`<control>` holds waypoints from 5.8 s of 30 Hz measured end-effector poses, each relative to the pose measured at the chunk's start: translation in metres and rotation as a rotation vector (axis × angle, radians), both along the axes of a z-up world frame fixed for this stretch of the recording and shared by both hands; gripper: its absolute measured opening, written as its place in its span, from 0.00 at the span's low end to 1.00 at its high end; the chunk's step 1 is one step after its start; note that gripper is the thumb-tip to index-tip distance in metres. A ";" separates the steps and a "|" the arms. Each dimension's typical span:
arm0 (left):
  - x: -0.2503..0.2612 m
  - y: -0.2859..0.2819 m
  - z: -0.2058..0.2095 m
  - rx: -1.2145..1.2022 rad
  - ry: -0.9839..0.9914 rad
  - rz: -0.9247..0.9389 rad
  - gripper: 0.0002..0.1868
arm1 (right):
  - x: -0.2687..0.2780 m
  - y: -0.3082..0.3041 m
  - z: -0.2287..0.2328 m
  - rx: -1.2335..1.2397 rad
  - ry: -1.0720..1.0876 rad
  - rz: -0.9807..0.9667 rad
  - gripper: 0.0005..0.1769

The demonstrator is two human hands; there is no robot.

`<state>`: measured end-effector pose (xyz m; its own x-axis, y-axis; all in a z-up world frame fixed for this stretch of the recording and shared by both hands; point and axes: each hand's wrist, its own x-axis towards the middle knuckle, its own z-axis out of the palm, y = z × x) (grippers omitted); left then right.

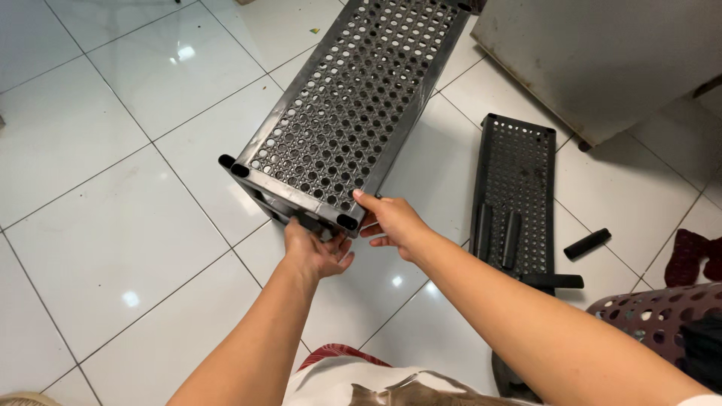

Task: The person removes shoes from a plastic shoe rack, then disassembles a black plastic stool by detaching the perforated seat panels and removing the four leg tubes one by one. The components are placed on the floor as they are removed.

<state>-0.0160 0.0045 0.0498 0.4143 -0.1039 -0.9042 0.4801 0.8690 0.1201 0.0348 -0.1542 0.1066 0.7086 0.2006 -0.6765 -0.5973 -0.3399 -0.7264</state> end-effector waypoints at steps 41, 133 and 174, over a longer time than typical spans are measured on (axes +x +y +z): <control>-0.002 -0.042 0.005 0.627 -0.334 0.055 0.34 | 0.095 -0.119 -0.047 0.233 -0.098 -0.358 0.25; 0.029 -0.126 0.094 1.926 -1.567 -0.824 0.15 | 0.023 -0.202 -0.023 0.070 -0.108 -0.421 0.33; 0.097 -0.212 0.105 1.860 -1.308 -2.204 0.22 | -0.014 -0.181 -0.054 -0.562 -0.542 0.199 0.20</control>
